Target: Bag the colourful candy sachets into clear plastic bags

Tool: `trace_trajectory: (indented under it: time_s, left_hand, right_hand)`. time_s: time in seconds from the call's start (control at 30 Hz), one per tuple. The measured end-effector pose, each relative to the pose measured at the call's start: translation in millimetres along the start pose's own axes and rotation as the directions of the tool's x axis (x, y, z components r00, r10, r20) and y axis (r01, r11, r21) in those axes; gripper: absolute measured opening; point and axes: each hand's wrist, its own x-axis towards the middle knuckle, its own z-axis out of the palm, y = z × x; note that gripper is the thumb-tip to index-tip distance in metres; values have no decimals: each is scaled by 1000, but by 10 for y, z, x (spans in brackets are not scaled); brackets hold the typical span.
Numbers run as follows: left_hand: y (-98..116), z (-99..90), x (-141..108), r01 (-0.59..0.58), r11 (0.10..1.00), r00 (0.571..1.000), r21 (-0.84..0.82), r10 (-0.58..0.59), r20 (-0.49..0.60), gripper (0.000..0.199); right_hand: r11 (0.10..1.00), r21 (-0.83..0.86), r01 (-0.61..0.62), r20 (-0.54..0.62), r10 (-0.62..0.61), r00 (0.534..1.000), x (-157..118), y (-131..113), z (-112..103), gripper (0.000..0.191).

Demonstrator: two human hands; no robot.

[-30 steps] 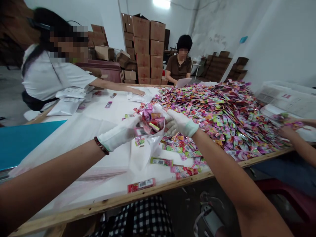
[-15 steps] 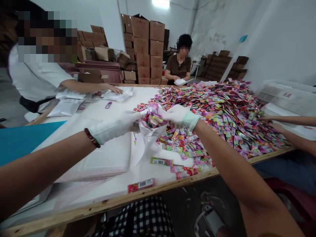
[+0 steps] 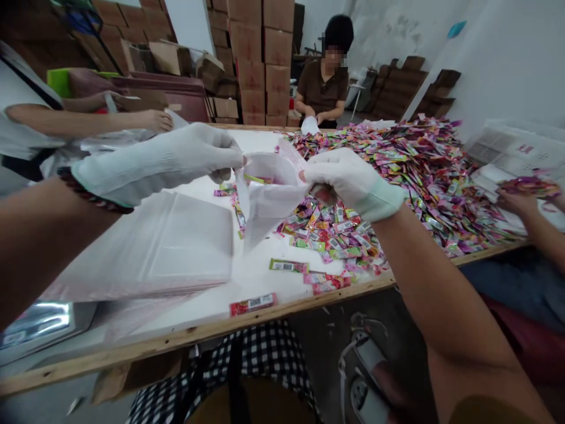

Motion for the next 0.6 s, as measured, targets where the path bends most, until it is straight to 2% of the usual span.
trace_trajectory:
  time_s: [0.07,0.1,0.17,0.23,0.3,0.4,0.43,0.5,0.57,0.6]
  left_hand:
    - [130,121,-132,-89,992,996,85,88,9,29]
    - [199,249,-235,-145,984,989,105,142,33,28]
    - [313,607,-510,-270,959,961,86,263,82,21]
    - [348,992,-852,-298,954,950,36,293,108,19]
    - [273,1273,-1201,-231,970,964,-78,239,114,23]
    - [6,1461,-1627,-7,959,975,-282,69,210,35]
    - [-82,1505,-1739,80,934,961,-348,21,277,40]
    - [-187,1642,-1926,251,861,892,-442,-29,451,49]
    - [-172,1873,-2066,372,791,813,-486,-26,581,50]
    - [-128,2011,-2113,406,746,802,-527,-15,597,45]
  right_hand:
    - [997,-26,-68,98,70,993,-326,46,168,27]
    - [988,-92,-126,169,140,976,-518,95,280,29]
    - [930,-319,-180,265,270,926,-939,214,513,29]
    - [819,-557,-141,260,333,906,-1367,306,693,29]
    - [755,-647,-108,279,366,888,-1750,338,784,29]
    - [839,-524,-146,298,341,892,-2152,347,858,26]
    - [871,-468,-149,279,306,910,-2227,368,906,26]
    - [889,-435,-147,217,261,941,-2275,459,1070,34]
    - [835,-514,-194,160,316,935,-2188,592,1299,41]
    - [786,-573,-233,128,367,921,-2100,660,1420,43]
